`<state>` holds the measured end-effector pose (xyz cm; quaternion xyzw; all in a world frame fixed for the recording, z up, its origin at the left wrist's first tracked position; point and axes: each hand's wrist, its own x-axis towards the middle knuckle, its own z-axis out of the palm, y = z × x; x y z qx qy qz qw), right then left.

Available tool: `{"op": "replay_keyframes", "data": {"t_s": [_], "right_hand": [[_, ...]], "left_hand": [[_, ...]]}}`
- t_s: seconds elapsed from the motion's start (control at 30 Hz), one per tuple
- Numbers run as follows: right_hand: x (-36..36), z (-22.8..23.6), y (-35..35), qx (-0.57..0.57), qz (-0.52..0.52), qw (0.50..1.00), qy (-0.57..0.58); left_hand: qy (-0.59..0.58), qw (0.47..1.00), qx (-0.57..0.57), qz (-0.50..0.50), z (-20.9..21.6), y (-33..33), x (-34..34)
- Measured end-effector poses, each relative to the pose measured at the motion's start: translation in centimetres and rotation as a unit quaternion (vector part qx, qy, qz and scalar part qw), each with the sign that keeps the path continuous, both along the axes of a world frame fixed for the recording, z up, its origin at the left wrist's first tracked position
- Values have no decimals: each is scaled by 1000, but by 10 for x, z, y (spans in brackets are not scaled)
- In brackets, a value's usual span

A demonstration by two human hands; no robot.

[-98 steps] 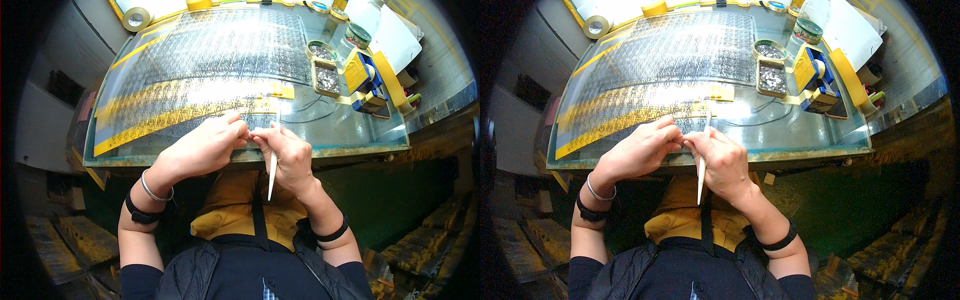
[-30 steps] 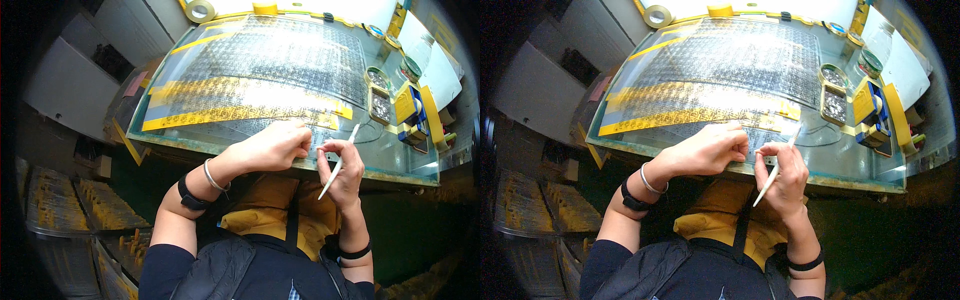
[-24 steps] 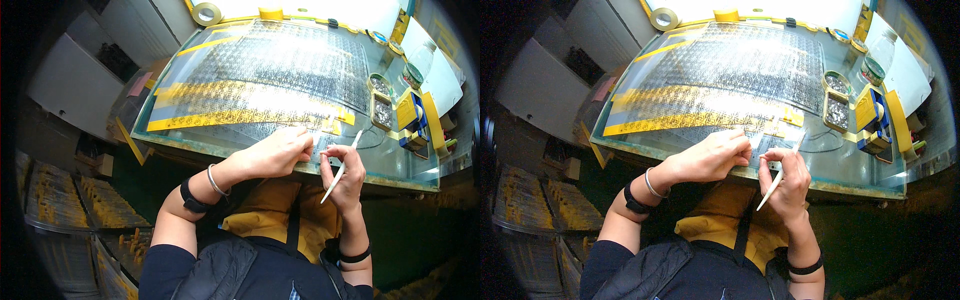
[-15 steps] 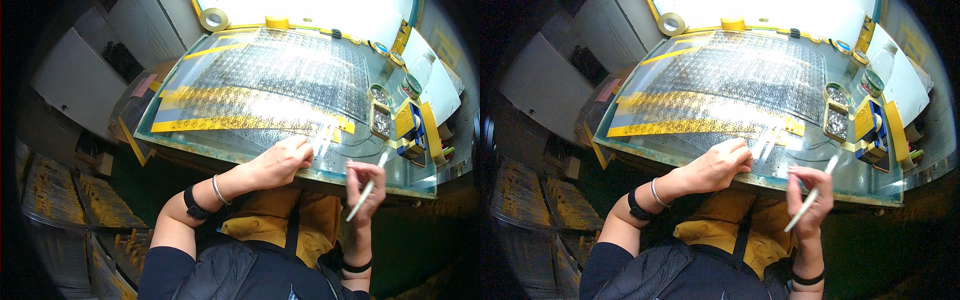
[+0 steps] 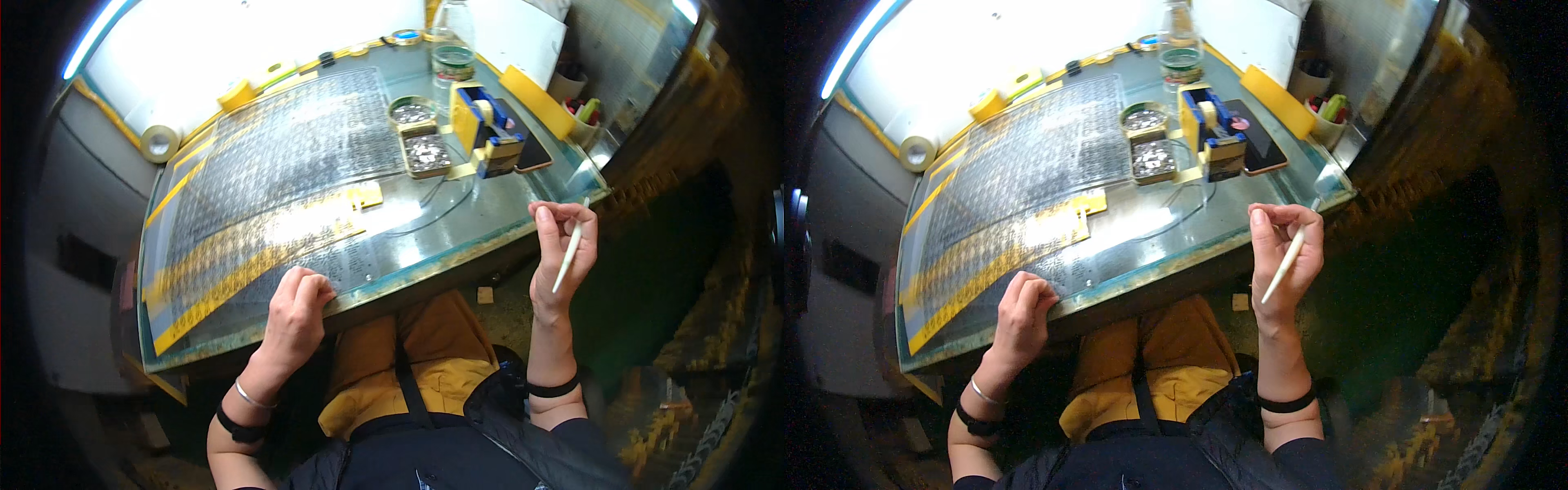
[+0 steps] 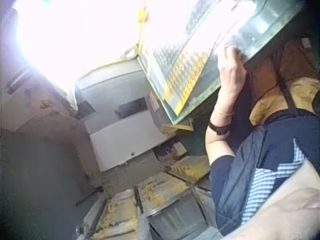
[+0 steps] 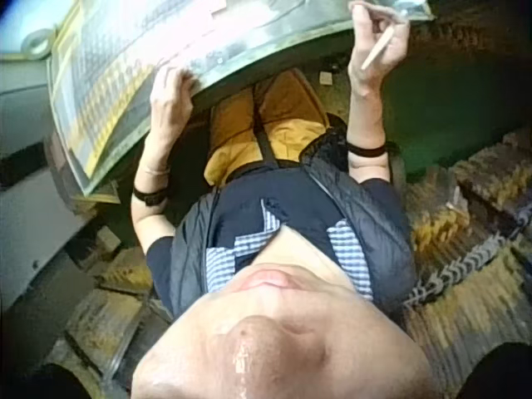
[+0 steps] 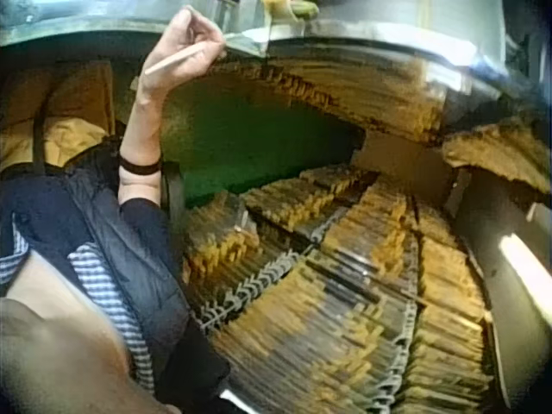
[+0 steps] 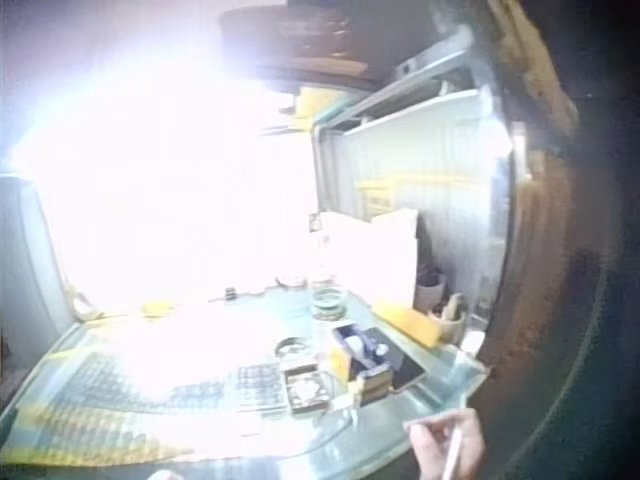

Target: The recorder prepares and inspects patterned film sheets on a light table.

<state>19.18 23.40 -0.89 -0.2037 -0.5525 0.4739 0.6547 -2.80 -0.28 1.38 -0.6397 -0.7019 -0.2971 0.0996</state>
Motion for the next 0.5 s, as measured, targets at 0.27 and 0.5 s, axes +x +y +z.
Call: {"op": "replay_keyframes", "data": {"t_s": [0.27, 0.5], "right_hand": [[28, -5, 17, -10, -85, 995, -48], [38, -3, 12, -14, -89, 990, -110]], "left_hand": [[-82, 992, -28, -88, 55, 102, -12], [-146, 988, -38, -43, 43, 196, -27]]}}
